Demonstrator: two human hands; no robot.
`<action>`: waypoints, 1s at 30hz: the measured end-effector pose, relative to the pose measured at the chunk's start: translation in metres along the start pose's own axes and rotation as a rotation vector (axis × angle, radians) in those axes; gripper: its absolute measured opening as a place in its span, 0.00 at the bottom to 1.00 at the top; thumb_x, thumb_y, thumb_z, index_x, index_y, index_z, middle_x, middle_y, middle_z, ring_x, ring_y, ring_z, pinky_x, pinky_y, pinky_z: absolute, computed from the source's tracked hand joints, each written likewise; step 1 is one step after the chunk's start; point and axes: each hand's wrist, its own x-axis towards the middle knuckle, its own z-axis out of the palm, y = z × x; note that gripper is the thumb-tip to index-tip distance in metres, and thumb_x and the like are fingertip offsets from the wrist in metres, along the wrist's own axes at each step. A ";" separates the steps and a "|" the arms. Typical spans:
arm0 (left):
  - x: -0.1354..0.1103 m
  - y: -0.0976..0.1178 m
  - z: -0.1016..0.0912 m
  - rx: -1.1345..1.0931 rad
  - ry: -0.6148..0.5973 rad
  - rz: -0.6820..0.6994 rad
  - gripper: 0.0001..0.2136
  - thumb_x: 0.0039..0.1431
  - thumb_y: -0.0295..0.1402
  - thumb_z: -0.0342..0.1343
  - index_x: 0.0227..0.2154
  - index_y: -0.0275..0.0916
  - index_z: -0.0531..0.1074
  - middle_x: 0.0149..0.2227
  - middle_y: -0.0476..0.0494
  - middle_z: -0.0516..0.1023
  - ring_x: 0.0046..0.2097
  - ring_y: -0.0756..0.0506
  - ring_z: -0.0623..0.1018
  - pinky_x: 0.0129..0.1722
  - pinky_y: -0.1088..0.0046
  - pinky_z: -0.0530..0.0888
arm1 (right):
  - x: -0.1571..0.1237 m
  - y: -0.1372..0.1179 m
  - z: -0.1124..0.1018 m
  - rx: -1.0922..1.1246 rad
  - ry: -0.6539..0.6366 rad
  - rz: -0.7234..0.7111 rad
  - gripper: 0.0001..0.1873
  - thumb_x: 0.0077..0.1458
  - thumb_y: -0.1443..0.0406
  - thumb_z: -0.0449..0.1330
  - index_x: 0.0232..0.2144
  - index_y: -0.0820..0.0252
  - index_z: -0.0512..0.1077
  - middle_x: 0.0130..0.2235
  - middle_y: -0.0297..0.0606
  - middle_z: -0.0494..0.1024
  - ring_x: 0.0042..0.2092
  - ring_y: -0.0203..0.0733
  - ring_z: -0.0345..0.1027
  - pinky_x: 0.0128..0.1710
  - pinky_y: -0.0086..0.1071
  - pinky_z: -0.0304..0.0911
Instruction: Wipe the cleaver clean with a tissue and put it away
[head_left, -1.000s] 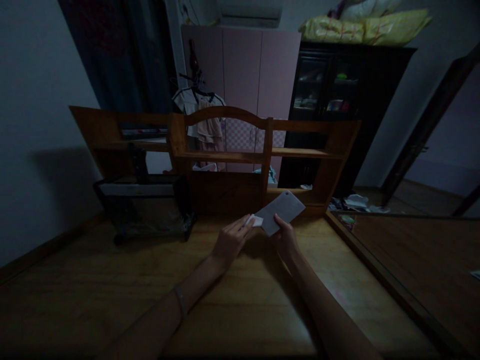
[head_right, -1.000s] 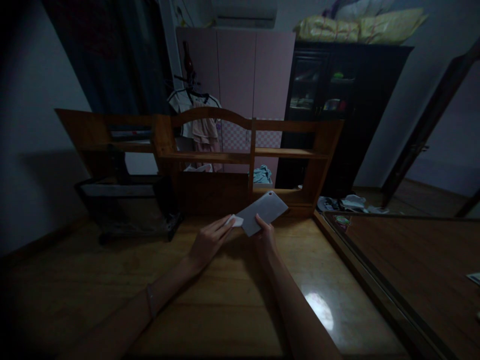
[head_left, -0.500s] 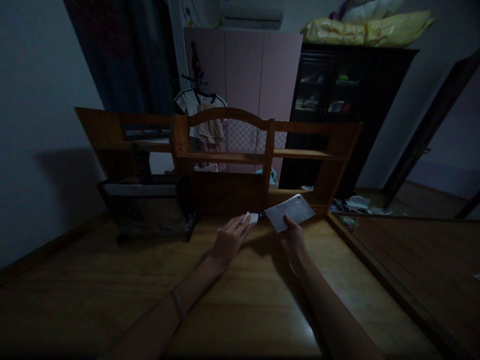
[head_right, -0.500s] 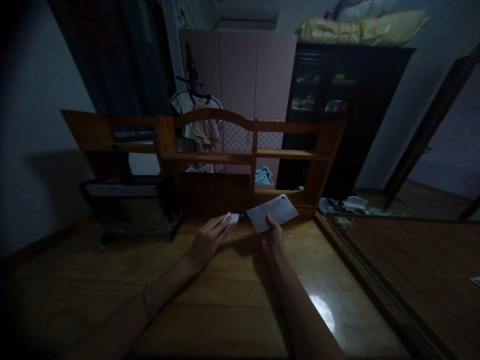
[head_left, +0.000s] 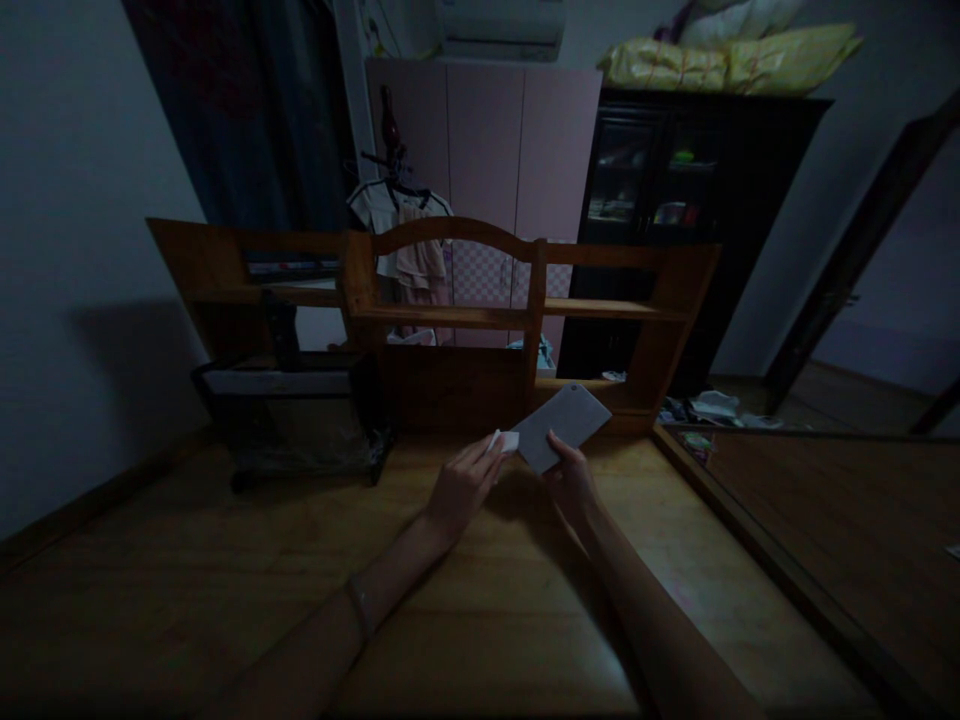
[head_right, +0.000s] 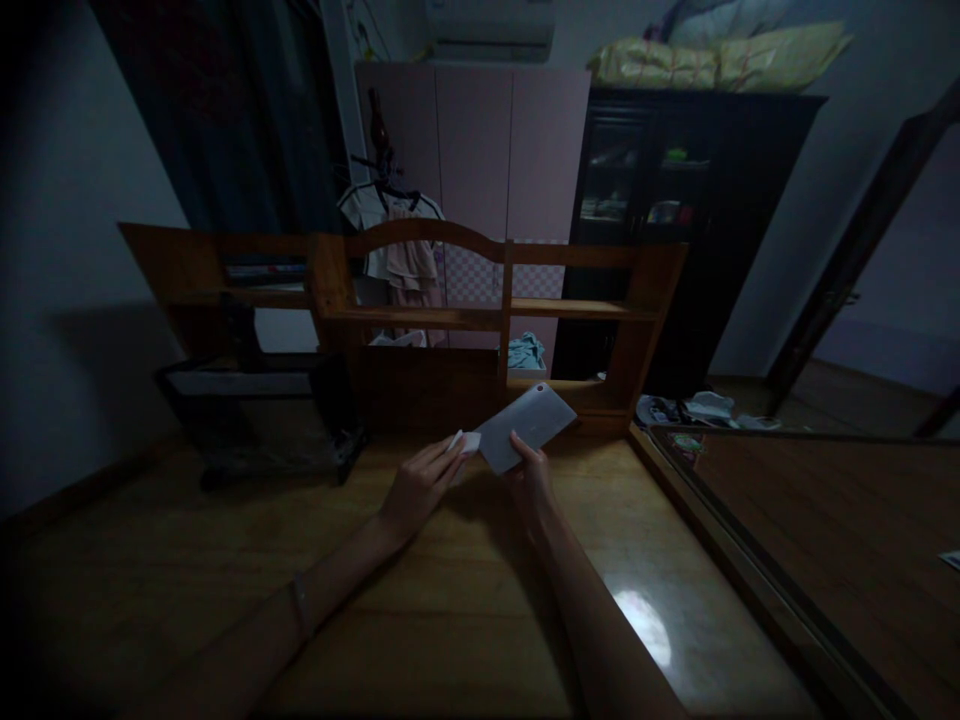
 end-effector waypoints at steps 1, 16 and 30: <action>0.000 0.000 0.001 -0.041 0.005 -0.019 0.18 0.67 0.32 0.47 0.58 0.37 0.64 0.57 0.40 0.69 0.58 0.43 0.69 0.58 0.63 0.68 | -0.001 -0.001 0.001 -0.007 -0.003 -0.003 0.11 0.47 0.67 0.67 0.35 0.65 0.76 0.38 0.39 0.81 0.37 0.42 0.75 0.40 0.30 0.71; 0.005 -0.004 0.001 -0.638 0.033 -0.688 0.15 0.57 0.42 0.58 0.40 0.36 0.79 0.41 0.42 0.80 0.43 0.40 0.79 0.41 0.69 0.73 | -0.012 0.004 0.005 -0.231 -0.071 0.003 0.15 0.43 0.62 0.70 0.34 0.64 0.77 0.39 0.41 0.80 0.36 0.43 0.73 0.38 0.33 0.68; 0.002 -0.011 0.009 -0.857 -0.049 -0.812 0.21 0.52 0.48 0.59 0.36 0.32 0.80 0.36 0.39 0.81 0.35 0.42 0.78 0.31 0.74 0.69 | -0.011 0.003 0.005 -0.264 -0.042 -0.015 0.16 0.42 0.61 0.71 0.33 0.65 0.76 0.36 0.42 0.80 0.34 0.43 0.72 0.38 0.34 0.67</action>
